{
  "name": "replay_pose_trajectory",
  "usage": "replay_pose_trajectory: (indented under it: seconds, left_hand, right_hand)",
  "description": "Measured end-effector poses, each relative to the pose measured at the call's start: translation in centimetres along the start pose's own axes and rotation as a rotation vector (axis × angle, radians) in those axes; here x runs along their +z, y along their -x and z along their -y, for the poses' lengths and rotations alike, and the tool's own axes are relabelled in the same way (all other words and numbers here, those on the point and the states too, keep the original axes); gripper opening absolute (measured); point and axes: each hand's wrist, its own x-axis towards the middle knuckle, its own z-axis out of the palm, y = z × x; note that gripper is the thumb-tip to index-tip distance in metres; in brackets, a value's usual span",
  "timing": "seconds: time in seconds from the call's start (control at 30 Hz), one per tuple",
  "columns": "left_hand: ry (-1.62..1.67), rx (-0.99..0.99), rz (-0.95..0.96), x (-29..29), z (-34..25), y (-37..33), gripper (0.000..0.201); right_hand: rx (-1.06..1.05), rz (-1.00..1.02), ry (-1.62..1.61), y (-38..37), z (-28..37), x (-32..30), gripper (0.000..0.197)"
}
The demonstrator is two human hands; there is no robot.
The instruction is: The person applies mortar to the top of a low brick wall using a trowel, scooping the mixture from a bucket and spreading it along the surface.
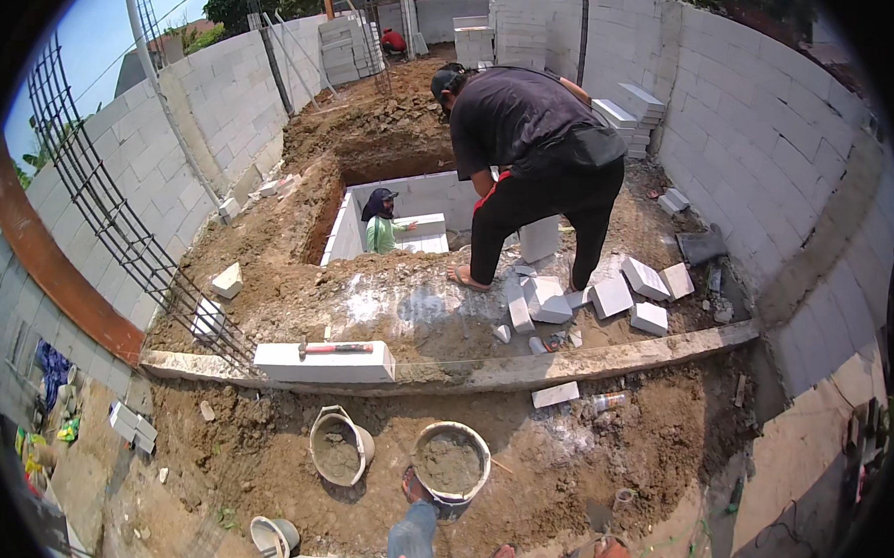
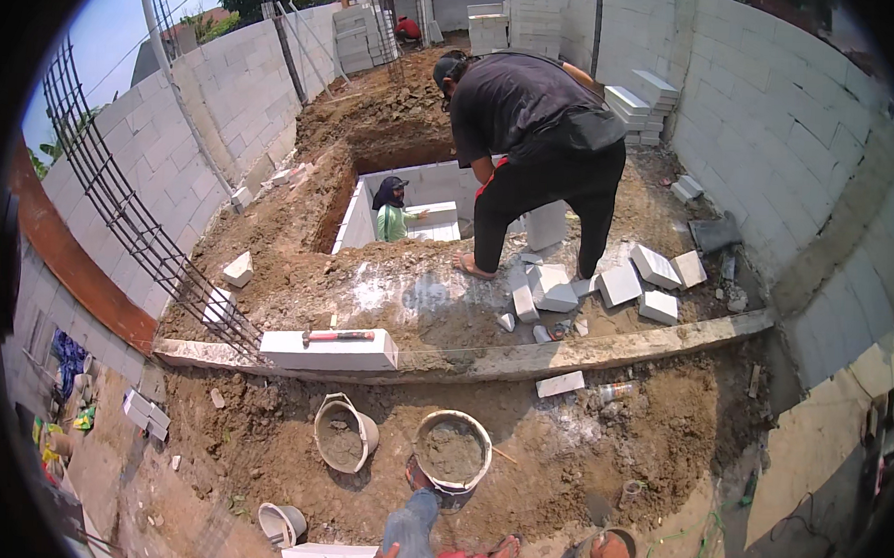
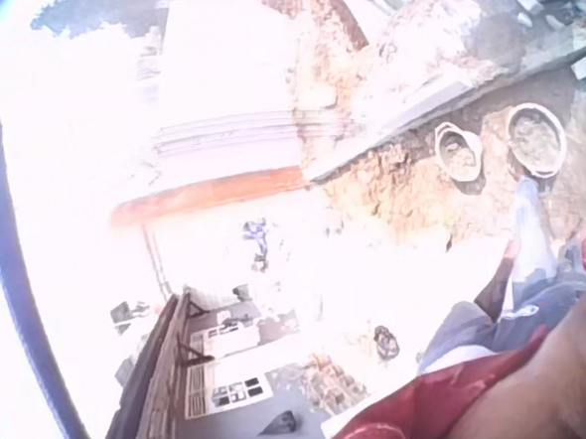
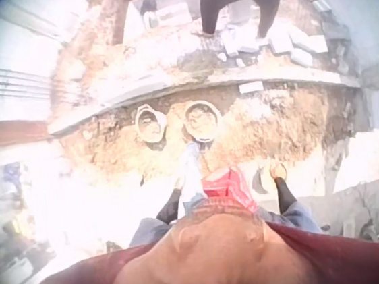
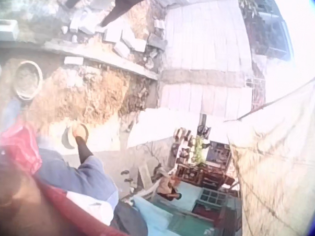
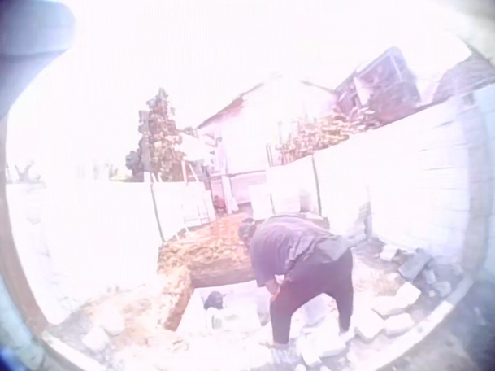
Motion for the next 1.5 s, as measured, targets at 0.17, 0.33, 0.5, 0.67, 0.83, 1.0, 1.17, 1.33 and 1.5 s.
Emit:
replay_pose_trajectory:
  seconds: [0.17,0.33,0.5,0.67,0.83,1.0,1.17,1.33,1.5]
  left_hand:
    - [0.039,0.047,-0.034,0.3,0.0,1.6,0.12]
    - [0.13,0.129,0.081,1.0,0.0,2.4,0.145]
    - [0.129,0.136,0.01,1.2,-0.4,4.2,0.134]
    - [0.052,0.228,-0.035,1.9,0.5,2.4,0.132]
    - [-0.119,0.182,-0.087,2.9,0.2,2.7,0.127]
    - [-0.223,0.176,-0.075,3.7,-0.1,4.6,0.121]
    - [-0.062,0.24,-0.022,4.1,0.9,6.0,0.123]
    - [-0.23,0.17,0.196,7.7,3.7,6.8,0.122]
    - [-0.133,0.15,0.445,11.1,11.1,5.6,0.111]
  right_hand:
    - [-0.035,-0.119,-0.1,1.1,-2.0,0.4,0.051]
    - [0.075,-0.166,-0.13,1.5,-7.1,2.2,0.044]
    - [0.17,-0.117,-0.2,4.4,-10.8,3.4,0.044]
    - [0.235,-0.157,-0.22,6.1,-14.4,5.6,0.048]
    - [0.304,-0.122,-0.308,6.2,-17.6,8.8,0.047]
    - [0.346,0.069,-0.414,6.8,-18.6,9.3,0.06]
    - [0.314,0.029,-0.464,8.6,-16.9,6.7,0.048]
    - [0.318,-0.069,-0.507,8.9,-18.4,6.4,0.043]
    - [0.235,-0.011,-0.558,8.2,-18.8,7.2,0.041]
